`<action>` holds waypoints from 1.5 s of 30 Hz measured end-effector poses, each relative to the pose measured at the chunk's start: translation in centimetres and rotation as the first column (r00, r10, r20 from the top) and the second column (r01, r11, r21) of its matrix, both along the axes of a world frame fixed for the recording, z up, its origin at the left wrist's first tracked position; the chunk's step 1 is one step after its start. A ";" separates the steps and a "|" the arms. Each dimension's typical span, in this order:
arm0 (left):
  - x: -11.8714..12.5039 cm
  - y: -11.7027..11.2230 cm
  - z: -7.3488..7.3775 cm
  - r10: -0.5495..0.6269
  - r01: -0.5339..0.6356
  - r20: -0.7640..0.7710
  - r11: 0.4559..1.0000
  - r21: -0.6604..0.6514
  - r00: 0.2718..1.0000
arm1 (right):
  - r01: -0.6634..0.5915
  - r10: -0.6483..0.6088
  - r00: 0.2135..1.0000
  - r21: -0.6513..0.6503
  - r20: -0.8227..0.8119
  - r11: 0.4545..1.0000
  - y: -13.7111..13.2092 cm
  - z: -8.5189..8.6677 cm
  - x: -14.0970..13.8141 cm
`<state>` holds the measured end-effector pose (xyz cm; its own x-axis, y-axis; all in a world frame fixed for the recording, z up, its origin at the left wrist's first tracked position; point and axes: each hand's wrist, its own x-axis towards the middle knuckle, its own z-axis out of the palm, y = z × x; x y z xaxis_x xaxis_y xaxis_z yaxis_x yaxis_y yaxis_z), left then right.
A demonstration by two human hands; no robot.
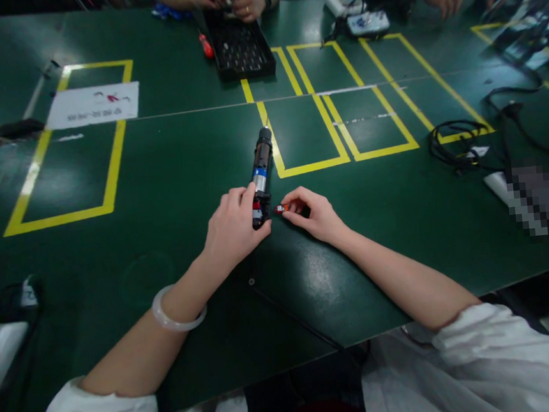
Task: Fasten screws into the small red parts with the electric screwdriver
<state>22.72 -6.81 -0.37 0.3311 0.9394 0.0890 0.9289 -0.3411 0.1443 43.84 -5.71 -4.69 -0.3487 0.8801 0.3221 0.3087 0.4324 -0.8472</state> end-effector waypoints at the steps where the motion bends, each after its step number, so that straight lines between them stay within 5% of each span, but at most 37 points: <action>1: 0.3 -0.3 -0.1 -0.022 0.021 0.014 1.000 0.007 1.000 | -0.002 0.002 1.000 0.011 0.006 1.000 0.0 0.0 0.0; 28: 1.2 -1.2 -0.8 -0.093 0.090 0.037 0.993 0.076 0.995 | -0.045 0.008 0.987 0.228 0.161 0.973 -0.8 0.2 0.0; 45: 1.2 -0.6 -0.2 -0.032 0.037 -0.084 0.998 0.059 0.996 | -0.080 0.059 0.988 0.145 0.145 0.986 -1.0 0.6 -0.1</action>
<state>23.93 -7.44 -0.54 0.3720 0.9210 0.1159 0.9243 -0.3790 0.0450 43.76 -6.66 -4.04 -0.4579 0.7977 0.3924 0.3841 0.5756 -0.7219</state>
